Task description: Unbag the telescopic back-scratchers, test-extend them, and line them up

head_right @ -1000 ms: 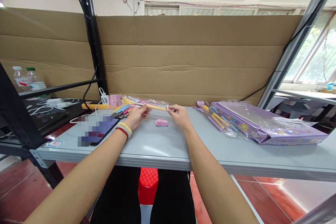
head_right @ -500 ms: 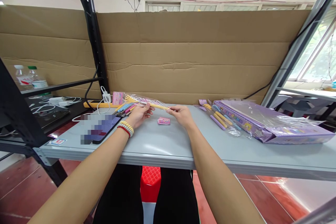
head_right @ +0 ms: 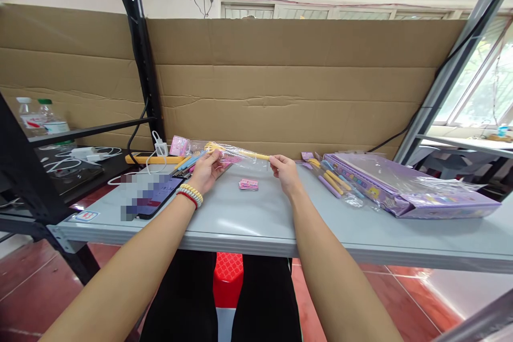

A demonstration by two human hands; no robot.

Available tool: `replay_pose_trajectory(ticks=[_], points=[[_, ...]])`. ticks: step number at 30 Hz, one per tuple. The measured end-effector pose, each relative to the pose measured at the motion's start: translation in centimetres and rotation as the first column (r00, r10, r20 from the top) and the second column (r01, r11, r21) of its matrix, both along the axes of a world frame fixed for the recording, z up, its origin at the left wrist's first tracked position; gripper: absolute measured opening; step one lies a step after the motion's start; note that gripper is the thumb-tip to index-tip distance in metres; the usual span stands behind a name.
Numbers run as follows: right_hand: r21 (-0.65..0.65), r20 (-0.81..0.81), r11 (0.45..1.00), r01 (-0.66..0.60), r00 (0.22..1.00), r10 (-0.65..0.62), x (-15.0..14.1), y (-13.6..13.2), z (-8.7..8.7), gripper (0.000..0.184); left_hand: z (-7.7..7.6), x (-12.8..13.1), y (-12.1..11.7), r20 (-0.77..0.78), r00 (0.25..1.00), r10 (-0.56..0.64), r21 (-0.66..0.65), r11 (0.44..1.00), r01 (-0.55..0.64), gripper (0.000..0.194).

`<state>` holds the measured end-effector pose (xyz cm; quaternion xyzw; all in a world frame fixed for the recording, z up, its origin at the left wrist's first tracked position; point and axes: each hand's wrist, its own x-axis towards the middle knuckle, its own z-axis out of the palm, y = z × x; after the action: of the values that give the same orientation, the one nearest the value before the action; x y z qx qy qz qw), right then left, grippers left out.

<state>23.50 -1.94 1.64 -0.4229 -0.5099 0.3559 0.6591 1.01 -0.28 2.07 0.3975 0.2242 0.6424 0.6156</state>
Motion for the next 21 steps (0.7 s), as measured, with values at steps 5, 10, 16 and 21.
replay_pose_trajectory(ticks=[5, 10, 16, 21], points=[[-0.023, 0.031, 0.998, -0.054, 0.998, 0.054, -0.4, -0.6, 0.2, 0.033, 0.0, -0.1, 0.0, 0.002, 0.999, -0.040, -0.014, 0.999, 0.040, 0.037], [-0.089, 0.269, 0.990, -0.106, 0.955, 0.127, -0.8, -0.9, 0.1, 0.038, -0.2, 0.0, 0.1, -0.057, 0.998, -0.039, -0.016, 0.999, 0.038, 0.035], [-0.092, 0.296, 0.993, -0.068, 0.951, 0.093, -0.5, -0.6, 0.0, 0.039, 0.2, -0.4, 0.2, 0.093, 0.986, 0.136, -0.069, 0.989, -0.130, 0.024], [-0.148, 0.235, 0.976, 0.158, 0.965, -0.120, 0.7, 0.7, -0.3, 0.039, 0.8, -1.5, 0.3, 0.181, 0.915, 0.360, -0.198, 0.925, -0.325, 0.011]])
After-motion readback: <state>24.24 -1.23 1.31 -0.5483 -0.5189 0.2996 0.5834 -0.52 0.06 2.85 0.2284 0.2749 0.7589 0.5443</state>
